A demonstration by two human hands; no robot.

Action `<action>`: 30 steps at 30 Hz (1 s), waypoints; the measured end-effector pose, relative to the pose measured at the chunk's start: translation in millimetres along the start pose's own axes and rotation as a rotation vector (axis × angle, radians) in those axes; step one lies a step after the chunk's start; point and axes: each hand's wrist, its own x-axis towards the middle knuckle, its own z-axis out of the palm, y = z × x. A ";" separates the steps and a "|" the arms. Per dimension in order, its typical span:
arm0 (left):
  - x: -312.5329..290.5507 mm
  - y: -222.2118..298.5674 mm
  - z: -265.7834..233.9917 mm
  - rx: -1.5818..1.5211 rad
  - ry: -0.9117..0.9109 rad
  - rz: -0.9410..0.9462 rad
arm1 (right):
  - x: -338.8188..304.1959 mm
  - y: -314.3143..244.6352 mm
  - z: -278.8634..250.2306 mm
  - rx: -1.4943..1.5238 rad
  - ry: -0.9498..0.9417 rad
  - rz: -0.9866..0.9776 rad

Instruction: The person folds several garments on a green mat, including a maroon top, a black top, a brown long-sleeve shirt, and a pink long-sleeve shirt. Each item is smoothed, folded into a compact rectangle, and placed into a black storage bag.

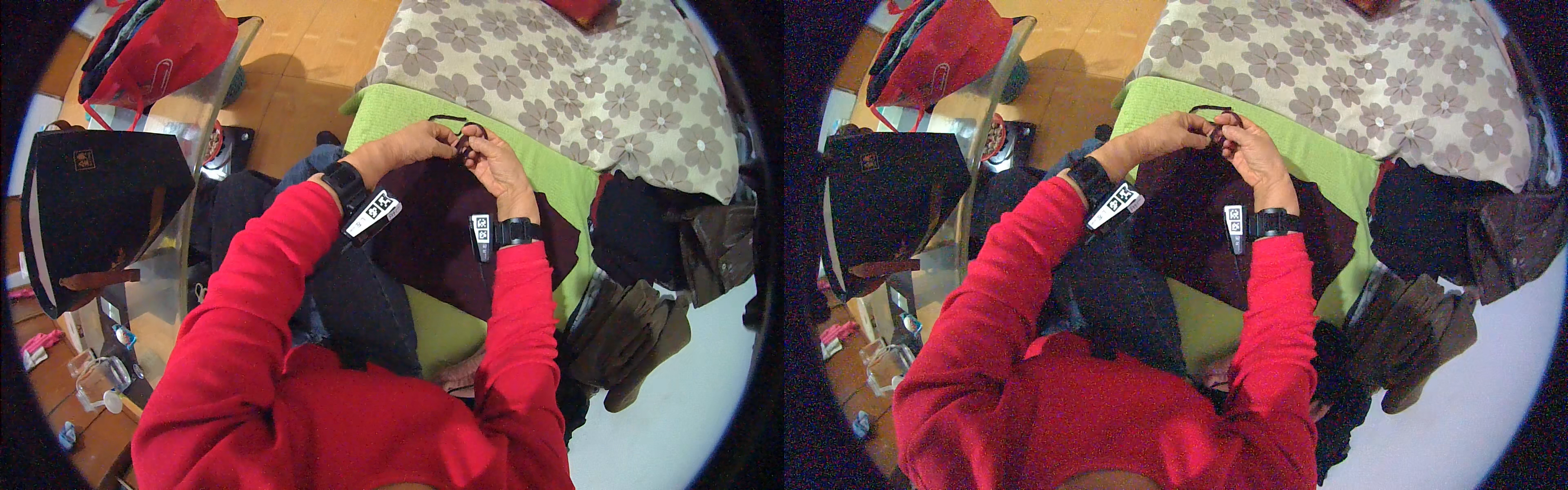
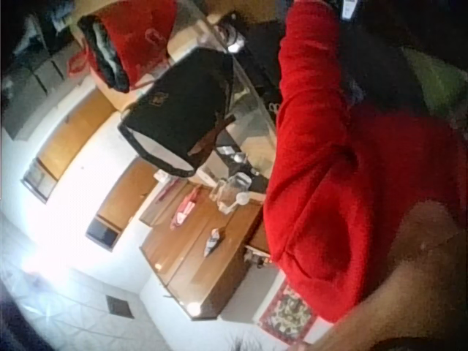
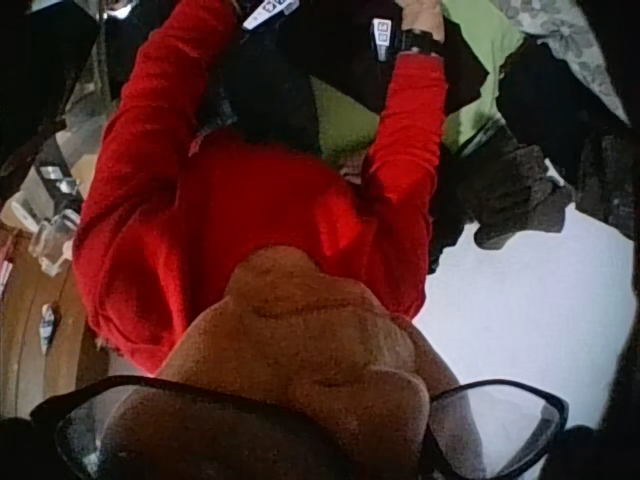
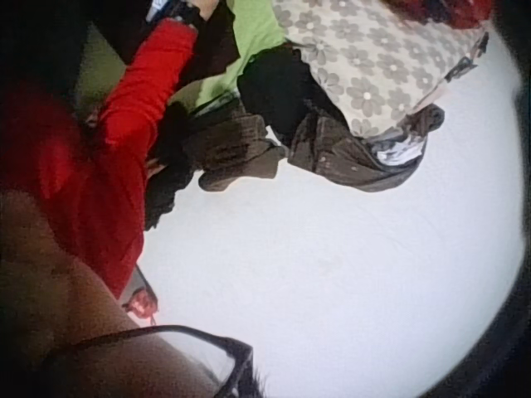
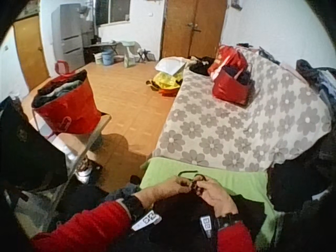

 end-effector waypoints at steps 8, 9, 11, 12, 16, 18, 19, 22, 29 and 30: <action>-1.9 1.3 2.4 -0.012 0.248 -0.081 | -1.6 -6.3 -0.5 -0.399 -0.044 -0.025; -1.8 1.0 2.4 -0.048 0.247 -0.081 | -0.4 -5.7 -0.2 -0.528 -0.010 -0.039; -1.1 1.0 1.3 -0.116 0.249 -0.096 | 2.9 -2.0 2.4 -0.737 0.071 -0.206; -0.9 1.0 0.9 -0.109 0.240 -0.087 | 5.1 1.6 5.3 -0.847 0.142 -0.257; 1.6 1.8 0.2 -0.113 0.206 -0.122 | 11.8 13.1 17.6 -1.034 0.440 -0.408; 2.2 2.0 0.7 -0.179 0.191 -0.109 | 13.7 17.4 23.0 -1.052 0.492 -0.487; 2.5 2.1 1.6 -0.233 0.188 -0.082 | 14.6 18.6 24.7 -0.982 0.484 -0.503; 2.8 3.1 2.9 -0.239 0.272 -0.115 | 16.5 19.4 25.4 -0.922 0.492 -0.495; 2.0 10.8 1.7 -0.100 0.135 -0.101 | 19.0 16.3 20.0 -0.950 0.436 -0.529; 2.3 11.6 1.3 -0.050 0.154 -0.097 | 18.3 15.7 19.9 -0.932 0.423 -0.523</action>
